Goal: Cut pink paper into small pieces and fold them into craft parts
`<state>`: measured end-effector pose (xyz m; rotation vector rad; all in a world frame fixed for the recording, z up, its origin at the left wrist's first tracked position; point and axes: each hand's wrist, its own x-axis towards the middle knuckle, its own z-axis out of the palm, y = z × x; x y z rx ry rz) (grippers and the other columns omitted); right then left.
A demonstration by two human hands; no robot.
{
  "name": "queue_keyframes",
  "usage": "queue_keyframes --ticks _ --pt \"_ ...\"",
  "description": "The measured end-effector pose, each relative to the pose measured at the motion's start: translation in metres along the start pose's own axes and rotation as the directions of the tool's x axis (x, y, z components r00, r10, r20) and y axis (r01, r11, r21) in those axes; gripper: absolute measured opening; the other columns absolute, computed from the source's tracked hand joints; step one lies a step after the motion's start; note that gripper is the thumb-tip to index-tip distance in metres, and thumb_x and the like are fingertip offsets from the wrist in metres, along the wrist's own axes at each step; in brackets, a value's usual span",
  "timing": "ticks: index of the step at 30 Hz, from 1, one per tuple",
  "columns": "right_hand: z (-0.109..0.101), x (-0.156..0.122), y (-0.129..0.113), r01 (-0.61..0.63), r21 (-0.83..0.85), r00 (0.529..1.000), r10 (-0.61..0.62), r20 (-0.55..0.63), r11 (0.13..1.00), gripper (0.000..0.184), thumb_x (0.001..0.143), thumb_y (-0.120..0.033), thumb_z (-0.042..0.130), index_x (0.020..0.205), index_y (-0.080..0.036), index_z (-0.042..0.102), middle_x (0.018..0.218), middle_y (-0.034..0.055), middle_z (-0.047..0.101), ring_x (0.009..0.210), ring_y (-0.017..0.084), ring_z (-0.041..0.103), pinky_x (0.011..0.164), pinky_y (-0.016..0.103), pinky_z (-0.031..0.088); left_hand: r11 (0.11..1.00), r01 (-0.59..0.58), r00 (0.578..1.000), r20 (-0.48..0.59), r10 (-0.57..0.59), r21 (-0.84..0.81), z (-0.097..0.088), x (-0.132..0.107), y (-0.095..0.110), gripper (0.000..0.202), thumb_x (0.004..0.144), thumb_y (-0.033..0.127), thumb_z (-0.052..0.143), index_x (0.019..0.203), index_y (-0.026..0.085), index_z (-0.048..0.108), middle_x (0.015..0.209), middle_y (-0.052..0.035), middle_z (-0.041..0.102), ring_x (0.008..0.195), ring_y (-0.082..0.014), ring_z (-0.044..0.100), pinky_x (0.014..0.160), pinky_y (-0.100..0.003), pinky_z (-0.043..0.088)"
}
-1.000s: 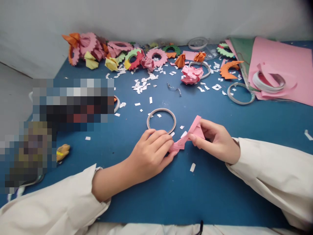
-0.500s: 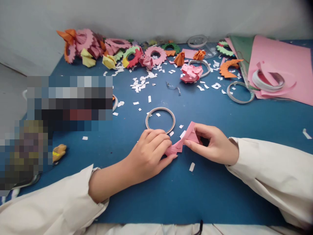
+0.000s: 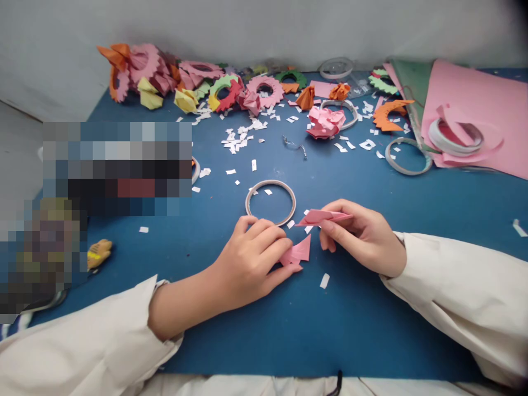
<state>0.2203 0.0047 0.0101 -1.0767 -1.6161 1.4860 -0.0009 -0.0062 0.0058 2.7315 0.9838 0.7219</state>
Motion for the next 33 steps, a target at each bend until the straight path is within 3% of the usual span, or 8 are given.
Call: queue_keyframes --ticks 6,10,14,21,24,27,33 --pt "0.002 0.001 -0.010 -0.120 0.089 0.989 0.111 0.099 0.989 0.028 0.087 -0.040 0.056 0.074 -0.016 0.050 0.051 -0.0001 0.058 0.045 0.009 0.054 0.047 0.021 0.044 0.999 -0.001 1.000 -0.015 0.002 0.037 0.000 0.000 0.001 0.013 0.086 0.027 0.058 0.081 0.015 0.058 0.079 -0.0041 0.065 0.078 -0.0175 0.059 0.077 -0.036 0.039" --pt "0.006 0.002 -0.011 -0.210 0.010 0.975 0.208 0.074 0.978 0.032 0.079 -0.044 0.065 0.075 -0.016 0.051 0.050 -0.0019 0.055 0.038 0.007 0.047 0.038 0.019 0.038 0.999 -0.009 0.999 -0.040 0.011 0.045 0.000 0.001 -0.001 0.014 0.085 0.027 0.057 0.082 0.014 0.057 0.079 -0.0055 0.065 0.079 -0.0188 0.059 0.076 -0.037 0.040" --pt "0.006 0.003 -0.008 -0.238 -0.089 0.968 0.244 0.054 0.967 0.033 0.067 -0.040 0.076 0.070 -0.015 0.055 0.053 -0.0011 0.056 0.040 0.008 0.050 0.037 0.019 0.039 0.994 -0.069 0.996 -0.059 0.074 0.079 -0.001 0.001 -0.003 0.014 0.085 0.027 0.058 0.083 0.013 0.056 0.080 -0.0055 0.066 0.080 -0.0196 0.060 0.077 -0.036 0.039" --pt "-0.003 0.007 -0.012 -0.286 -0.156 0.931 0.313 0.187 0.945 0.028 0.073 -0.038 0.070 0.068 -0.014 0.058 0.058 0.0006 0.060 0.041 0.008 0.050 0.040 0.020 0.040 0.977 -0.140 0.990 0.034 0.137 0.163 -0.001 -0.001 -0.006 0.038 0.086 0.048 0.055 0.077 0.012 0.057 0.066 -0.0042 0.059 0.065 -0.0187 0.052 0.065 -0.034 0.036" --pt "-0.004 0.008 -0.012 -0.294 -0.164 0.934 0.320 0.161 0.942 0.028 0.074 -0.039 0.069 0.068 -0.014 0.058 0.057 0.0003 0.059 0.040 0.007 0.049 0.040 0.020 0.039 0.979 -0.132 0.991 0.024 0.130 0.156 0.000 -0.001 -0.005 0.029 0.088 0.039 0.056 0.078 0.012 0.058 0.069 -0.0049 0.060 0.067 -0.0189 0.052 0.066 -0.034 0.037" --pt "-0.004 0.008 -0.011 -0.288 -0.157 0.941 0.310 0.133 0.945 0.029 0.074 -0.040 0.070 0.069 -0.014 0.059 0.056 -0.0003 0.057 0.041 0.007 0.049 0.040 0.020 0.038 0.981 -0.140 0.990 0.021 0.139 0.135 0.000 0.000 -0.005 0.020 0.088 0.030 0.055 0.082 0.011 0.058 0.076 -0.0059 0.064 0.075 -0.0194 0.056 0.075 -0.037 0.039" --pt "-0.006 0.010 -0.014 -0.318 -0.169 0.918 0.347 0.192 0.933 0.030 0.071 -0.038 0.072 0.066 -0.013 0.056 0.055 -0.0011 0.057 0.041 0.006 0.048 0.041 0.018 0.038 0.976 -0.182 0.983 0.013 0.182 0.119 0.000 0.001 -0.006 0.019 0.088 0.030 0.054 0.082 0.012 0.058 0.077 -0.0054 0.065 0.077 -0.0191 0.057 0.079 -0.038 0.040"
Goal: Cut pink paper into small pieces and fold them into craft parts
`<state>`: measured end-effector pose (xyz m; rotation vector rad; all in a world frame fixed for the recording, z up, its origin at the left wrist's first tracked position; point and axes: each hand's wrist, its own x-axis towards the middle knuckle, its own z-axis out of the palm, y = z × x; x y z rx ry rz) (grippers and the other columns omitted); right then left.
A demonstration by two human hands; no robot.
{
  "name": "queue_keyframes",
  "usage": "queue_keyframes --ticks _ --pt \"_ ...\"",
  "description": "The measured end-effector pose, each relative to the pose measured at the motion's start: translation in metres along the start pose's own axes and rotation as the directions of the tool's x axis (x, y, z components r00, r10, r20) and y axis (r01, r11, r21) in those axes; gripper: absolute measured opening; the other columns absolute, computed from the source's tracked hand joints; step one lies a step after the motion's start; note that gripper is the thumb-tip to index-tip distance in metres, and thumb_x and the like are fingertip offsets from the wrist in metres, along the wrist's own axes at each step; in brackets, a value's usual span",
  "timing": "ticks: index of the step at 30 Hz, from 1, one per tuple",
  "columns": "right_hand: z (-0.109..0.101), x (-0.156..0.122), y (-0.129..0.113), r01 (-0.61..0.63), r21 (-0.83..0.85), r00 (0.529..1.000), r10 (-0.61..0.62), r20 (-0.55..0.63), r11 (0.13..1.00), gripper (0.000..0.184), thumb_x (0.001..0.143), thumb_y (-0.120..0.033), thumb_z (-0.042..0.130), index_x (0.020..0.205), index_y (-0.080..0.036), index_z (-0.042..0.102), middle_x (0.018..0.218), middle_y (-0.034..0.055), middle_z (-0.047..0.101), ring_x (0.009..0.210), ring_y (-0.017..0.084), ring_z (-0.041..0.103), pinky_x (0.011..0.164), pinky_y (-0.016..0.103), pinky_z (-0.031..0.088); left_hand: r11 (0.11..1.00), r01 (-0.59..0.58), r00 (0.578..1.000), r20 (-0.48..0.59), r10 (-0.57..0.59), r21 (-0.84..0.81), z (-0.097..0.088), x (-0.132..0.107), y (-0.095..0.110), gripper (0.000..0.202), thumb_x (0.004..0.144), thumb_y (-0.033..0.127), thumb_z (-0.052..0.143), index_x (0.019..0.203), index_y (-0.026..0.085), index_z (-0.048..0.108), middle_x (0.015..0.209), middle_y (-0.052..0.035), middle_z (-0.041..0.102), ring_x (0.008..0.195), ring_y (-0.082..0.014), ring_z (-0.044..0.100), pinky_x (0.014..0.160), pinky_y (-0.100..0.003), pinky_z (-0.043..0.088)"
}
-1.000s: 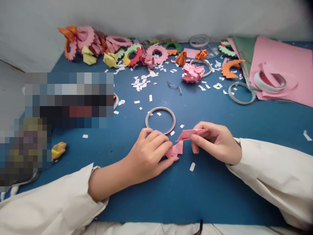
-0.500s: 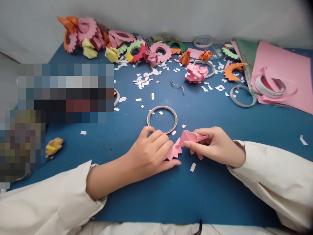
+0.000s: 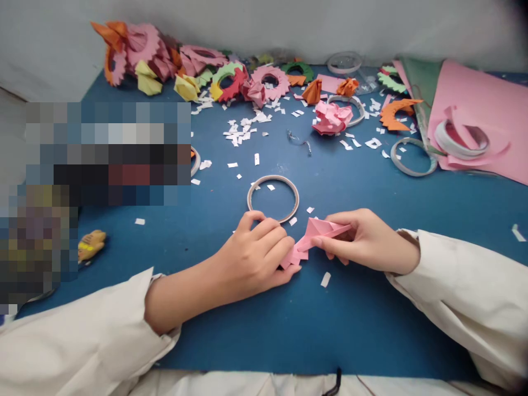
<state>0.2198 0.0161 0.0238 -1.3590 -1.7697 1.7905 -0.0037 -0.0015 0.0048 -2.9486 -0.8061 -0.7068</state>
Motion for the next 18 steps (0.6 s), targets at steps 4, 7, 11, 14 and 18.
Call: queue_keyframes --ticks 4,7,11,14,18 --pt "0.0006 -0.0003 -0.0023 -0.019 0.010 1.000 0.019 0.011 1.000 0.031 0.072 -0.037 0.072 0.066 -0.013 0.055 0.054 -0.0011 0.056 0.042 0.006 0.047 0.040 0.017 0.036 1.000 -0.017 1.000 0.019 0.017 -0.016 -0.0007 -0.0004 0.0004 0.020 0.088 0.029 0.056 0.083 0.010 0.059 0.077 -0.0065 0.064 0.077 -0.0196 0.056 0.078 -0.038 0.041" --pt "0.0026 -0.0003 -0.0020 0.023 -0.001 1.000 -0.023 0.016 1.000 0.032 0.073 -0.038 0.069 0.063 -0.013 0.052 0.052 -0.0017 0.053 0.042 0.005 0.044 0.040 0.018 0.034 0.999 -0.031 0.999 0.013 0.032 -0.025 -0.0007 0.0003 0.0008 0.019 0.088 0.029 0.056 0.083 0.011 0.059 0.077 -0.0065 0.064 0.076 -0.0193 0.055 0.078 -0.038 0.041" --pt "0.0047 -0.0003 0.0007 0.092 -0.051 0.996 -0.091 0.021 0.994 0.032 0.078 -0.039 0.065 0.064 -0.013 0.052 0.052 -0.0024 0.050 0.045 0.004 0.039 0.041 0.017 0.031 0.998 -0.051 0.999 -0.002 0.051 -0.033 -0.0010 0.0018 0.0009 0.019 0.087 0.028 0.056 0.082 0.011 0.059 0.075 -0.0062 0.063 0.075 -0.0191 0.054 0.076 -0.037 0.042" --pt "0.0050 -0.0009 0.0024 0.114 -0.097 0.993 -0.113 0.013 0.989 0.034 0.080 -0.042 0.062 0.065 -0.013 0.052 0.052 -0.0031 0.045 0.048 0.004 0.036 0.042 0.018 0.029 0.997 -0.059 0.998 -0.022 0.059 -0.038 -0.0018 0.0024 0.0012 0.020 0.087 0.029 0.057 0.081 0.010 0.058 0.073 -0.0063 0.062 0.073 -0.0188 0.053 0.073 -0.036 0.042" --pt "0.0054 -0.0017 0.0025 0.103 -0.015 0.995 -0.102 0.018 0.995 0.038 0.076 -0.044 0.066 0.063 -0.014 0.048 0.054 -0.0044 0.040 0.051 0.004 0.034 0.044 0.018 0.028 1.000 -0.008 0.998 -0.070 0.007 -0.002 -0.0032 0.0027 0.0022 0.025 0.086 0.033 0.057 0.085 0.008 0.059 0.071 -0.0070 0.061 0.069 -0.0196 0.050 0.066 -0.034 0.040"
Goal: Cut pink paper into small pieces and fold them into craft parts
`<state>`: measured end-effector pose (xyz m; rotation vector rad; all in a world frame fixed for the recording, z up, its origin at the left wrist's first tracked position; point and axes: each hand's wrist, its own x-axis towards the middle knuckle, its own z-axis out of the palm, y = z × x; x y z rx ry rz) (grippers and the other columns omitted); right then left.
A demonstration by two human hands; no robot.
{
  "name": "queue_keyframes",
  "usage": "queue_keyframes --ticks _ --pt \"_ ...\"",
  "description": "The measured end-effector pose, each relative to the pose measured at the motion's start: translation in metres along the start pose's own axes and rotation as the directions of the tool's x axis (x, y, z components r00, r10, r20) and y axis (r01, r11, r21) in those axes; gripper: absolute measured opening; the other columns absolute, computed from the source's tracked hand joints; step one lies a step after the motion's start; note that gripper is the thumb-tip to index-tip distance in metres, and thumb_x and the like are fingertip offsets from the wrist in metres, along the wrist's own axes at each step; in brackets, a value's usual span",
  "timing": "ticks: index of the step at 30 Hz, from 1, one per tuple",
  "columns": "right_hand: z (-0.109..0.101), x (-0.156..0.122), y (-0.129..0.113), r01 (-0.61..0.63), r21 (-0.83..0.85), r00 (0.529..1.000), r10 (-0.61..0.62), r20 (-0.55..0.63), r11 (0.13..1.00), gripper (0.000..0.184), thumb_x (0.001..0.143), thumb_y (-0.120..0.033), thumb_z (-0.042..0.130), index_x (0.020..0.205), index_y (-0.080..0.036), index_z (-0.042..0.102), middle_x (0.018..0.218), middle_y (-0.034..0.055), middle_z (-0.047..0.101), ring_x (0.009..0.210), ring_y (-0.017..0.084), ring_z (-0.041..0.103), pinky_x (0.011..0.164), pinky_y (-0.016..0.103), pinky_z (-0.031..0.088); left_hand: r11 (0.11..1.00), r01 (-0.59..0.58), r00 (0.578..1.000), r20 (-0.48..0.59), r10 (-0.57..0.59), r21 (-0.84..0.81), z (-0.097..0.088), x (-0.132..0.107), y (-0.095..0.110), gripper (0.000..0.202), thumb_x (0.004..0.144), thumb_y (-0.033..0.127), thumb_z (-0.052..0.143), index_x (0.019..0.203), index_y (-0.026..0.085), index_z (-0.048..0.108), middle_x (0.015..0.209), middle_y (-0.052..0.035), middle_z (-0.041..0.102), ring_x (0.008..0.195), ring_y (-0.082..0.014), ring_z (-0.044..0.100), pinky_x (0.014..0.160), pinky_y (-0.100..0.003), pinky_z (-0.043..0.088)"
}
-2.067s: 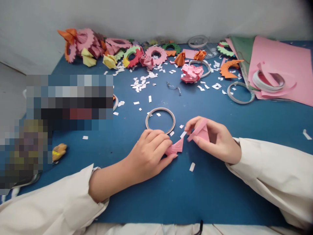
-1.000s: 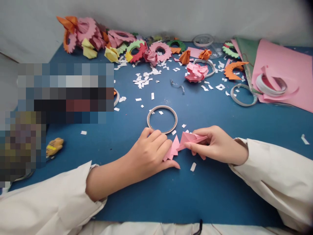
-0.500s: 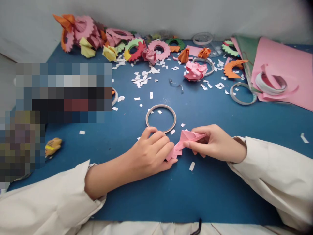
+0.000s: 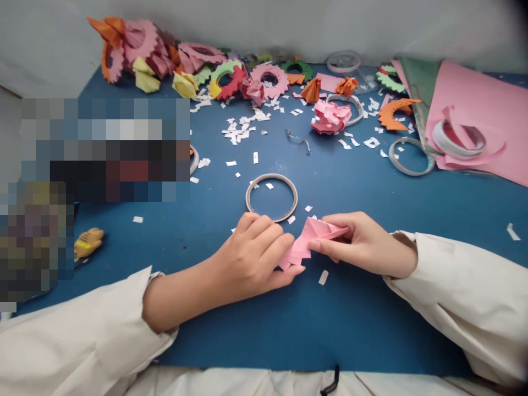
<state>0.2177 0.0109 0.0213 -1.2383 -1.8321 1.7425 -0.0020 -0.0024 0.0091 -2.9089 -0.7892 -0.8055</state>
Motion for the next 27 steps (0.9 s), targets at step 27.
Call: queue_keyframes --ticks 27 --pt "0.008 -0.007 -0.008 -0.207 0.335 0.970 0.149 0.190 0.919 0.049 0.091 -0.056 0.038 0.075 -0.012 0.053 0.054 -0.0020 0.049 0.047 0.005 0.041 0.045 0.019 0.029 0.992 0.126 0.990 -0.070 -0.126 -0.008 0.000 -0.004 0.007 0.042 0.093 0.054 0.039 0.082 0.015 0.050 0.065 -0.0016 0.052 0.065 -0.0170 0.045 0.073 -0.035 0.034"
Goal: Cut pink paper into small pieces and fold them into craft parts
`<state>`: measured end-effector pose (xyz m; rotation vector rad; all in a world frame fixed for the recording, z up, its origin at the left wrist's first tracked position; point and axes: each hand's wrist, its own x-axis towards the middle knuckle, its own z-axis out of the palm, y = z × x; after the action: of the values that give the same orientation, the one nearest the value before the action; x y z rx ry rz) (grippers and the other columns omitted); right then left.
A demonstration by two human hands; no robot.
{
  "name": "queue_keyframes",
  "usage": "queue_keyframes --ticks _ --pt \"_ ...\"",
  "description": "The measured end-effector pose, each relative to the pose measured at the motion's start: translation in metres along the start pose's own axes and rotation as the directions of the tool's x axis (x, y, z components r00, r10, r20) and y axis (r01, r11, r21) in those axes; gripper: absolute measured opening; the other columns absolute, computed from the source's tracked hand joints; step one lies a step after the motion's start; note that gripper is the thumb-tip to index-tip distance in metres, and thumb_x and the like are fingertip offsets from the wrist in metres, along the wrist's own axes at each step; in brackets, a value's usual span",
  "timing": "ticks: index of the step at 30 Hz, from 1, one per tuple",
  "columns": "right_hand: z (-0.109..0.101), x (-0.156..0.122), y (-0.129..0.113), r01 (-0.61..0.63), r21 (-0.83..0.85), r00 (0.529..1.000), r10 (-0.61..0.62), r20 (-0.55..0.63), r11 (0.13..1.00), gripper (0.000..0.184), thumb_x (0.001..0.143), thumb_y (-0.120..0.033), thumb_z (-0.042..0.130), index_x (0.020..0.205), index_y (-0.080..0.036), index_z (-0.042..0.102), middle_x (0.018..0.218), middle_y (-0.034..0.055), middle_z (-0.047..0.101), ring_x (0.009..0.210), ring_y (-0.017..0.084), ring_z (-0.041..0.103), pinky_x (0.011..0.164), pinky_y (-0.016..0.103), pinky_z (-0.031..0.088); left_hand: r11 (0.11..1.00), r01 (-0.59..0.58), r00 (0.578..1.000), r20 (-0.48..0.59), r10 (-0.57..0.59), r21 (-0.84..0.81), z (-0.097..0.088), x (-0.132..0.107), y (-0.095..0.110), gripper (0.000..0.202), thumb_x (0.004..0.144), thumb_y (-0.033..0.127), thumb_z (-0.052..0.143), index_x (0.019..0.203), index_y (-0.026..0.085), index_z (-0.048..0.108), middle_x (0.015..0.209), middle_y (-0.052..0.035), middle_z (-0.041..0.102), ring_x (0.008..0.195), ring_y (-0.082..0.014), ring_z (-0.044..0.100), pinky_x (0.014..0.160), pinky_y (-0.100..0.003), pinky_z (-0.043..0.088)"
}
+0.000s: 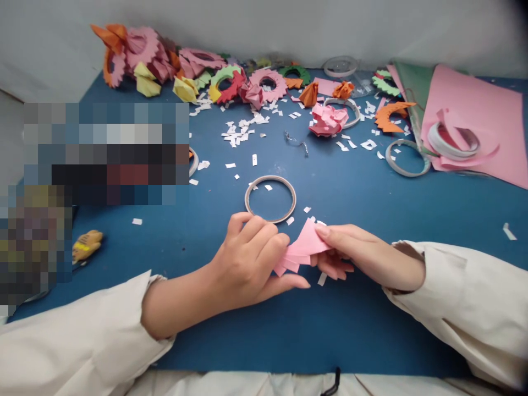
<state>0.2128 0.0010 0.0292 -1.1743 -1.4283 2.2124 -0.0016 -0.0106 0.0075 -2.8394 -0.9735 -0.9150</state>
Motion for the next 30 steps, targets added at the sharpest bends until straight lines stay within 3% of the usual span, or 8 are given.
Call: queue_keyframes --ticks 7,11,15,17,19,22,25,30 --pt "0.001 0.001 0.004 0.130 -0.094 0.990 -0.135 -0.051 0.987 0.044 0.091 -0.053 0.042 0.071 -0.015 0.046 0.056 -0.0038 0.044 0.047 0.004 0.037 0.044 0.019 0.029 0.995 -0.070 0.997 0.039 0.067 0.072 -0.001 0.003 -0.003 0.032 0.092 0.044 0.048 0.093 0.013 0.052 0.069 -0.0027 0.059 0.068 -0.0174 0.051 0.077 -0.037 0.037" --pt "0.002 0.000 0.006 0.135 -0.201 0.991 -0.134 0.019 0.970 0.048 0.095 -0.052 0.033 0.073 -0.014 0.051 0.060 -0.0017 0.048 0.052 0.004 0.042 0.050 0.018 0.034 0.993 -0.105 0.994 -0.038 0.103 -0.056 0.001 0.002 -0.008 0.021 0.094 0.028 0.046 0.097 0.010 0.054 0.067 -0.0030 0.060 0.064 -0.0150 0.052 0.081 -0.038 0.045" --pt "0.001 -0.001 0.007 0.126 -0.231 0.992 -0.126 0.017 0.965 0.051 0.094 -0.054 0.032 0.072 -0.013 0.054 0.058 -0.0009 0.049 0.052 0.005 0.044 0.049 0.019 0.034 0.944 0.092 0.993 -0.039 -0.110 -0.317 -0.006 0.003 -0.005 0.013 0.093 0.013 0.045 0.094 0.012 0.057 0.072 -0.0037 0.064 0.068 -0.0119 0.059 0.079 -0.028 0.052" --pt "0.001 0.000 0.008 0.128 -0.177 0.988 -0.141 -0.062 0.976 0.051 0.093 -0.057 0.034 0.073 -0.014 0.052 0.053 -0.0029 0.045 0.047 0.005 0.040 0.045 0.019 0.031 0.792 0.329 0.937 0.069 -0.344 -0.515 -0.010 0.005 0.002 0.016 0.094 0.017 0.043 0.095 0.014 0.058 0.066 0.0002 0.062 0.061 -0.0087 0.058 0.064 -0.020 0.053" --pt "0.001 0.001 0.009 0.168 -0.136 0.981 -0.180 -0.078 0.976 0.048 0.092 -0.056 0.036 0.074 -0.014 0.050 0.053 -0.0038 0.044 0.046 0.004 0.039 0.043 0.018 0.031 0.511 0.533 0.826 0.282 -0.488 -0.674 -0.013 0.006 0.009 0.019 0.096 0.024 0.040 0.092 0.015 0.057 0.057 0.0044 0.057 0.050 -0.0061 0.054 0.049 -0.014 0.050" --pt "0.001 0.001 0.011 0.228 -0.121 0.973 -0.229 0.003 0.966 0.049 0.093 -0.057 0.033 0.075 -0.014 0.049 0.062 -0.0011 0.050 0.049 0.004 0.042 0.045 0.018 0.033 0.147 0.666 0.705 0.552 -0.446 -0.732 -0.013 0.007 0.016 0.025 0.096 0.035 0.039 0.089 0.016 0.053 0.055 0.0051 0.054 0.045 -0.0057 0.050 0.039 -0.012 0.046" --pt "0.000 0.001 0.011 0.236 -0.116 0.971 -0.231 0.058 0.965 0.053 0.094 -0.058 0.028 0.076 -0.013 0.051 0.065 0.0009 0.052 0.052 0.005 0.044 0.046 0.018 0.033 0.034 0.702 0.674 0.647 -0.358 -0.712 -0.010 0.007 0.018 0.028 0.095 0.040 0.038 0.089 0.016 0.051 0.056 0.0045 0.053 0.046 -0.0064 0.050 0.040 -0.013 0.047" --pt "0.004 0.001 0.009 0.217 -0.246 0.976 -0.209 0.057 0.945 0.040 0.092 -0.046 0.045 0.074 -0.013 0.055 0.060 -0.0014 0.051 0.054 0.004 0.044 0.050 0.017 0.036 0.012 0.748 0.646 0.724 -0.243 -0.664 -0.009 0.009 0.013 0.034 0.096 0.044 0.036 0.087 0.016 0.052 0.059 0.0041 0.051 0.047 -0.0067 0.051 0.045 -0.016 0.047"
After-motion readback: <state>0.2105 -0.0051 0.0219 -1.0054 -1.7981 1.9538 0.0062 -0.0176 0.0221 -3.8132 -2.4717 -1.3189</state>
